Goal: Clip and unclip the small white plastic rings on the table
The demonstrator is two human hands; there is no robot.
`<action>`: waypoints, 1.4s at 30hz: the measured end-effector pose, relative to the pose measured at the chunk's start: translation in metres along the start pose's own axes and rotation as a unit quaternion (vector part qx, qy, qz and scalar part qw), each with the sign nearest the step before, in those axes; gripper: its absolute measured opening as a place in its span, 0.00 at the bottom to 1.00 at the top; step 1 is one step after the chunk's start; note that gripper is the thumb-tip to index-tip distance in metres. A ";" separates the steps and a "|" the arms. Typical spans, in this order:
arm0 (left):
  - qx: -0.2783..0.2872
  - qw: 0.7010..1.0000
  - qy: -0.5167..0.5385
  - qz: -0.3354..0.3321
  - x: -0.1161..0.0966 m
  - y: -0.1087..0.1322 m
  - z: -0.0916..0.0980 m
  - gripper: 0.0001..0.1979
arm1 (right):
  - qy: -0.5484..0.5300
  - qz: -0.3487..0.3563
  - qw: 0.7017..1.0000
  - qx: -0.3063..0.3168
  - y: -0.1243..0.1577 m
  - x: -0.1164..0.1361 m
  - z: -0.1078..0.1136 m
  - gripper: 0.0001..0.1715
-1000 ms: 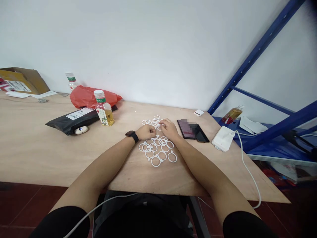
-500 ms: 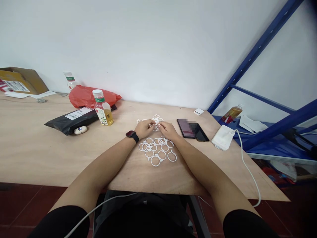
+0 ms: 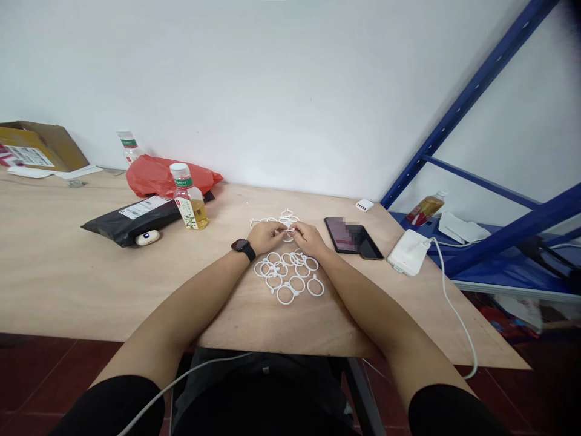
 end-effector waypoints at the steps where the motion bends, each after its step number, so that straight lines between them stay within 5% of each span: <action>1: 0.001 1.000 -0.005 -0.002 -0.001 0.000 0.000 0.09 | -0.001 0.000 1.000 -0.002 0.000 0.000 0.000 0.11; 30: 0.057 0.996 -0.065 -0.021 -0.002 0.000 -0.004 0.08 | 0.044 0.035 0.998 -0.001 -0.001 -0.002 -0.002 0.15; 37: -0.039 0.997 -0.058 0.016 0.009 0.000 -0.004 0.08 | -0.011 0.017 0.996 -0.083 0.000 0.006 0.001 0.22; 42: -0.088 0.992 -0.074 0.043 0.019 -0.001 -0.004 0.07 | -0.020 0.020 0.998 -0.058 0.001 0.007 0.001 0.08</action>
Point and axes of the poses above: each hand's wrist, its own y-axis away from the middle knuckle, its own z-axis out of the back of the hand, x = y × z, the point moved 1 cm from there along -y, towards the middle knuckle, and after that the axes turned 1 degree about y, right-handed, at the moved point
